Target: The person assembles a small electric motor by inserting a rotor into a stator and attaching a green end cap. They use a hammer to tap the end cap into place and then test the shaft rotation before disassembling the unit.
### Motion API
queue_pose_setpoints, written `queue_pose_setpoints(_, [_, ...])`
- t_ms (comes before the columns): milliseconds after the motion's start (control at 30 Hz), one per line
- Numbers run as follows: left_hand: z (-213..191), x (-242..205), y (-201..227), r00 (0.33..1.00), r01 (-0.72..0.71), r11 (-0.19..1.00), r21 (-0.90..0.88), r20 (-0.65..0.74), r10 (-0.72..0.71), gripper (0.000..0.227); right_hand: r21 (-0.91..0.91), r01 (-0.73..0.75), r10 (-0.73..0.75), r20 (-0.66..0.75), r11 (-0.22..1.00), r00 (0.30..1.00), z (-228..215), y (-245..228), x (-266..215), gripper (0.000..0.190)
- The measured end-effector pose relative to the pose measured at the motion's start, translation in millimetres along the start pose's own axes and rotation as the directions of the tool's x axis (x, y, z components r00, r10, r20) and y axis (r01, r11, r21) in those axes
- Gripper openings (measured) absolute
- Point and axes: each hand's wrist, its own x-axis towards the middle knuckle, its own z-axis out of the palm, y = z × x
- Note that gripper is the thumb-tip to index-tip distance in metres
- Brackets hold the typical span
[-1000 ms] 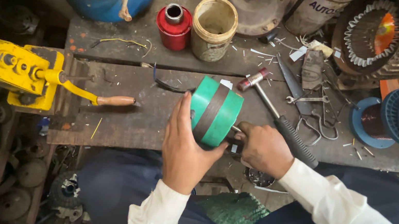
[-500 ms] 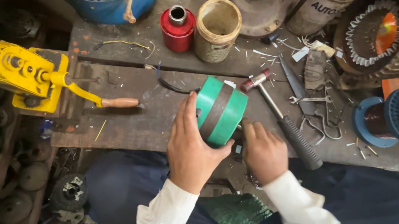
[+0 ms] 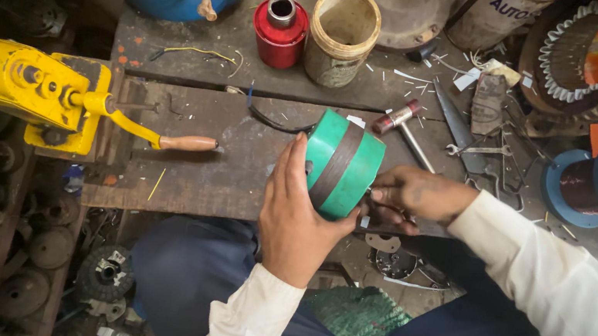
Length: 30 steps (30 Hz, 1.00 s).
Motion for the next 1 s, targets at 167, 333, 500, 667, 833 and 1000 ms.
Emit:
queue_pose_setpoints(167, [1, -1, -1, 1.000, -0.007, 1.000, 0.025, 0.000, 0.007, 0.114, -0.564, 0.196, -0.451, -0.359, 0.803, 0.817, 38, 6, -5, 0.025])
queue_pose_setpoints(333, [3, 0, 0, 1.000, -0.002, 0.999, 0.041, 0.002, 0.002, 0.117, -0.787, -0.307, -0.652, -0.616, 0.535, 0.442, 101, 1, 0, 0.026])
queue_pose_setpoints(500, [1, -1, 1, 0.999, 0.028, 0.999, 0.035, 0.028, -0.029, 0.119, -0.839, -0.288, -0.748, -0.543, 0.462, 0.380, 107, 2, -4, 0.036])
queue_pose_setpoints(667, [-2, -3, -3, 1.000, 0.007, 1.000, 0.021, 0.030, -0.008, 0.118, -0.182, -0.063, -0.015, -0.401, 0.981, 0.916, 40, -21, -18, 0.034])
queue_pose_setpoints(833, [-1, -2, -4, 1.000, -0.009, 1.000, 0.011, 0.024, 0.009, 0.118, 0.187, -0.173, 0.159, 0.084, 0.967, 0.984, 4, -32, -7, 0.044])
queue_pose_setpoints(1000, [-1, -3, -6, 1.000, -0.001, 1.000, 0.019, 0.017, 0.001, 0.117, 0.352, -0.048, -0.043, 0.246, 0.935, 0.968, 5, -8, -2, 0.042])
